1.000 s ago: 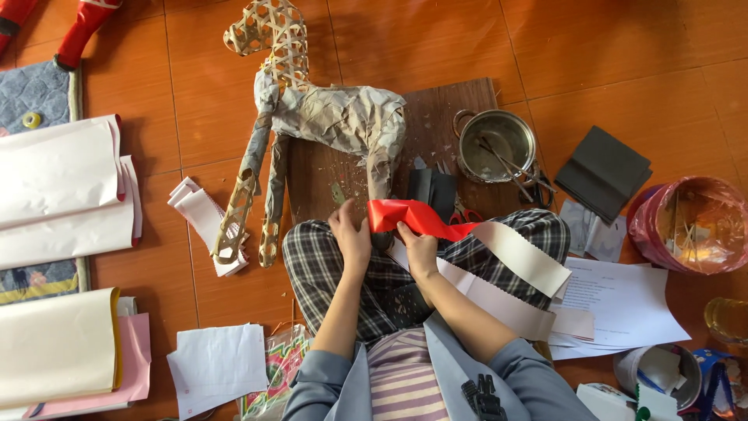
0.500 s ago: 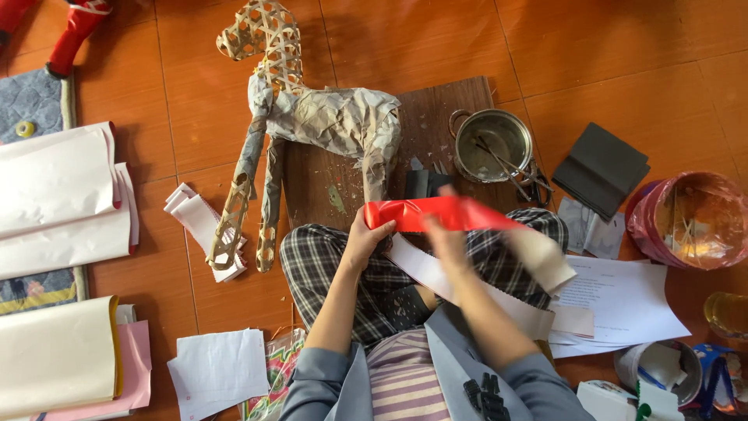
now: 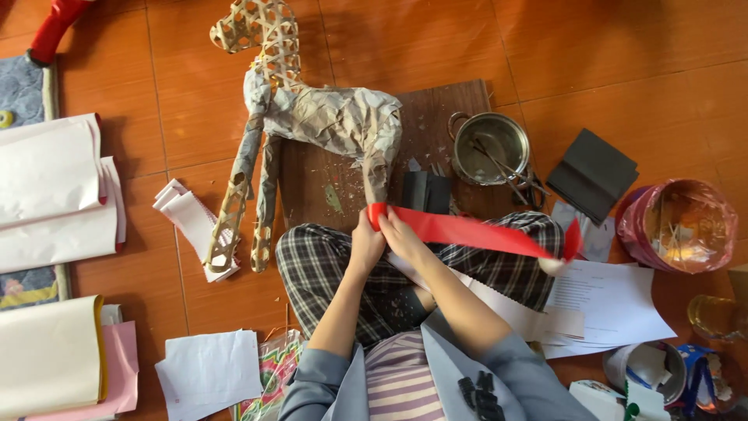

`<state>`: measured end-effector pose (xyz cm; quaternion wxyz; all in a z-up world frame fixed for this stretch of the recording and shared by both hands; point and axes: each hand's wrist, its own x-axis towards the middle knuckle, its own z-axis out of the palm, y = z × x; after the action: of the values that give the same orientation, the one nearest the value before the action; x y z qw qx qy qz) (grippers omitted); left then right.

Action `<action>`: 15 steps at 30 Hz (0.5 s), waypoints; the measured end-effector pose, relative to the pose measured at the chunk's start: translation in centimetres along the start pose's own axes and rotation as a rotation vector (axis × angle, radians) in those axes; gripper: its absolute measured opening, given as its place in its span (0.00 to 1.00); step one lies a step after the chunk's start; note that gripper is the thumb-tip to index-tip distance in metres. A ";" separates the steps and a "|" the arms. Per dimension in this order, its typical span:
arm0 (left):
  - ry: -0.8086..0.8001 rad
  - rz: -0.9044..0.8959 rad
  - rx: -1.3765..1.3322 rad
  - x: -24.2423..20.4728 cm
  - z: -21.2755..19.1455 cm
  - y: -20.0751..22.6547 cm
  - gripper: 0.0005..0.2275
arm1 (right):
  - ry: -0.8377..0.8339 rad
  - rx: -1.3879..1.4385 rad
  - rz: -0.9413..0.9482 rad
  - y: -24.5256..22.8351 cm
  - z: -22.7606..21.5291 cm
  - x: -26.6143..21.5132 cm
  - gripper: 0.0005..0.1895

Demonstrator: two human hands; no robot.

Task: Applying paper strips and adhesive to assemble giraffe figurines.

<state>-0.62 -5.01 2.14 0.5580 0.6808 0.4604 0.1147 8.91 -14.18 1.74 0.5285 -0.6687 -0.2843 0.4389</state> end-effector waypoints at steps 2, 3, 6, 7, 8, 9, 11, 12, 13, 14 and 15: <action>-0.092 0.033 -0.039 1.0 -0.3 -0.9 0.24 | 0.101 -0.099 0.170 -0.8 1.2 3.6 0.33; -0.089 0.032 -0.041 1.0 -1.1 -0.2 0.24 | 0.098 -0.101 0.169 -0.9 1.2 4.4 0.33; -0.315 0.145 -0.200 0.1 -2.8 2.3 0.31 | 0.123 -0.246 0.268 -0.5 0.6 5.8 0.31; -0.354 0.088 -0.252 -0.4 -3.2 3.5 0.32 | 0.053 0.022 0.341 -0.3 0.4 6.0 0.29; -0.393 0.032 -0.304 -0.8 -3.6 4.7 0.34 | -0.018 0.291 0.410 -0.1 0.2 6.3 0.26; -0.387 0.031 -0.306 -0.3 -3.4 3.3 0.34 | -0.025 0.288 0.410 0.2 0.4 6.3 0.26; -0.421 0.087 -0.247 0.3 -2.7 0.4 0.37 | -0.008 0.475 0.331 1.1 0.6 5.9 0.19; -0.417 0.079 -0.253 -0.6 -2.9 0.8 0.37 | -0.013 0.471 0.340 0.3 0.7 5.4 0.19; -0.447 -0.006 -0.329 -1.2 -3.3 1.5 0.42 | -0.009 0.540 0.350 -0.7 0.8 5.2 0.18; -0.475 -0.092 -0.406 -1.8 -3.7 2.2 0.47 | -0.004 0.609 0.360 -1.6 0.8 5.0 0.17; -0.475 -0.090 -0.405 -2.1 -3.0 1.0 0.47 | -0.004 0.608 0.359 -1.6 1.0 4.7 0.17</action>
<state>-3.30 -4.59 4.85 0.7789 0.5423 0.3145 0.0169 10.30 -9.34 1.85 0.6175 -0.5190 -0.0197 0.5907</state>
